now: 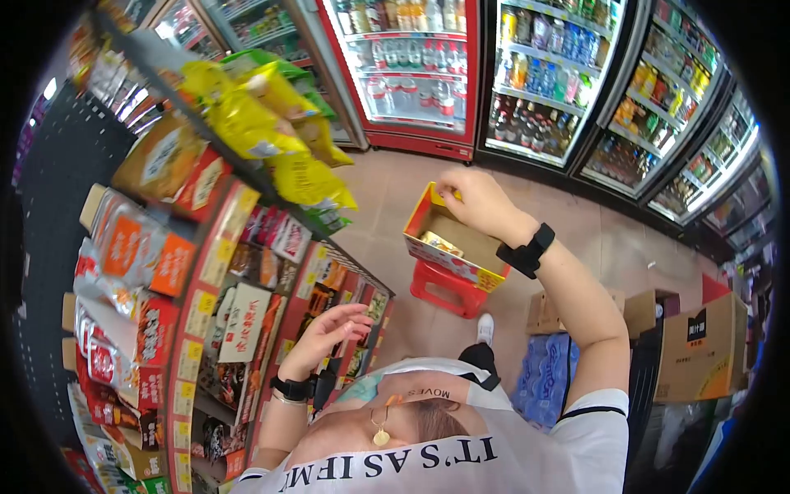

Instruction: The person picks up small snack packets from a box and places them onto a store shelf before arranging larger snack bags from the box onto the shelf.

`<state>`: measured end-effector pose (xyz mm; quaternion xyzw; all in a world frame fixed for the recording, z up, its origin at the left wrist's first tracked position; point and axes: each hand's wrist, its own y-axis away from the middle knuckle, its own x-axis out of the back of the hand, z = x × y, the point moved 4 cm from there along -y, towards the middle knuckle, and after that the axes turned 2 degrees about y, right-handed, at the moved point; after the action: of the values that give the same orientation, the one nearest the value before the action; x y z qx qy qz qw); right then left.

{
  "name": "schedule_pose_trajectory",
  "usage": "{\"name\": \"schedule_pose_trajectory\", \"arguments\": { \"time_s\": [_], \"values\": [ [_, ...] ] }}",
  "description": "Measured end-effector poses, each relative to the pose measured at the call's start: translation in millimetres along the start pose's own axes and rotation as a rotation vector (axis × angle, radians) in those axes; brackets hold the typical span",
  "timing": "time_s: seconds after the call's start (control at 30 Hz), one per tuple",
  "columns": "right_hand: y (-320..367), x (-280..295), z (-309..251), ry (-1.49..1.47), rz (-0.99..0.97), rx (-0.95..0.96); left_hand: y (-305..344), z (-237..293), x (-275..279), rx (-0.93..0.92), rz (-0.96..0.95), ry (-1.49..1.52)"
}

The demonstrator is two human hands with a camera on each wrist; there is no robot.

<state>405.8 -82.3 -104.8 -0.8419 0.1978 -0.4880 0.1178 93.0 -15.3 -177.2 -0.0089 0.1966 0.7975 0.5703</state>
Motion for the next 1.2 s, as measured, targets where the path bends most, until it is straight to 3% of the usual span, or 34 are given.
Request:
{"name": "schedule_pose_trajectory", "arguments": {
  "time_s": [0.03, 0.1, 0.3, 0.47, 0.53, 0.7, 0.93, 1.13, 1.2],
  "values": [
    [15.5, -2.3, 25.8, -0.004, -0.001, -0.018, -10.8, -1.0, -2.0, 0.024, 0.018, -0.023],
    [52.6, -20.2, 82.4, 0.045, -0.356, -0.239, -32.9, -4.2, -8.5, 0.059, 0.059, -0.021],
    [154.4, -60.0, 200.9, -0.005, -0.731, -0.433, -105.9, -31.1, -26.1, 0.189, 0.232, 0.042],
    [179.4, -81.5, 247.5, -0.052, -0.823, -0.409, -152.8, -58.1, -32.6, 0.311, 0.365, 0.069],
    [183.2, -103.2, 268.4, -0.071, -0.817, -0.493, -163.8, -59.5, -39.0, 0.353, 0.403, 0.083],
    [163.5, -146.8, 285.7, -0.183, -0.824, -0.503, -175.9, -66.3, -40.3, 0.410, 0.497, 0.181],
    [135.9, -207.0, 290.3, -0.197, -0.863, -0.564, -198.5, -82.0, 0.0, 0.466, 0.479, 0.204],
    [126.4, -244.4, 301.8, -0.280, -0.770, -0.699, -245.3, -102.1, 36.1, 0.498, 0.406, 0.142],
    [129.8, -263.1, 314.6, -0.271, -0.840, -0.784, -266.6, -123.7, 46.2, 0.392, 0.391, 0.088]
  ]
}}
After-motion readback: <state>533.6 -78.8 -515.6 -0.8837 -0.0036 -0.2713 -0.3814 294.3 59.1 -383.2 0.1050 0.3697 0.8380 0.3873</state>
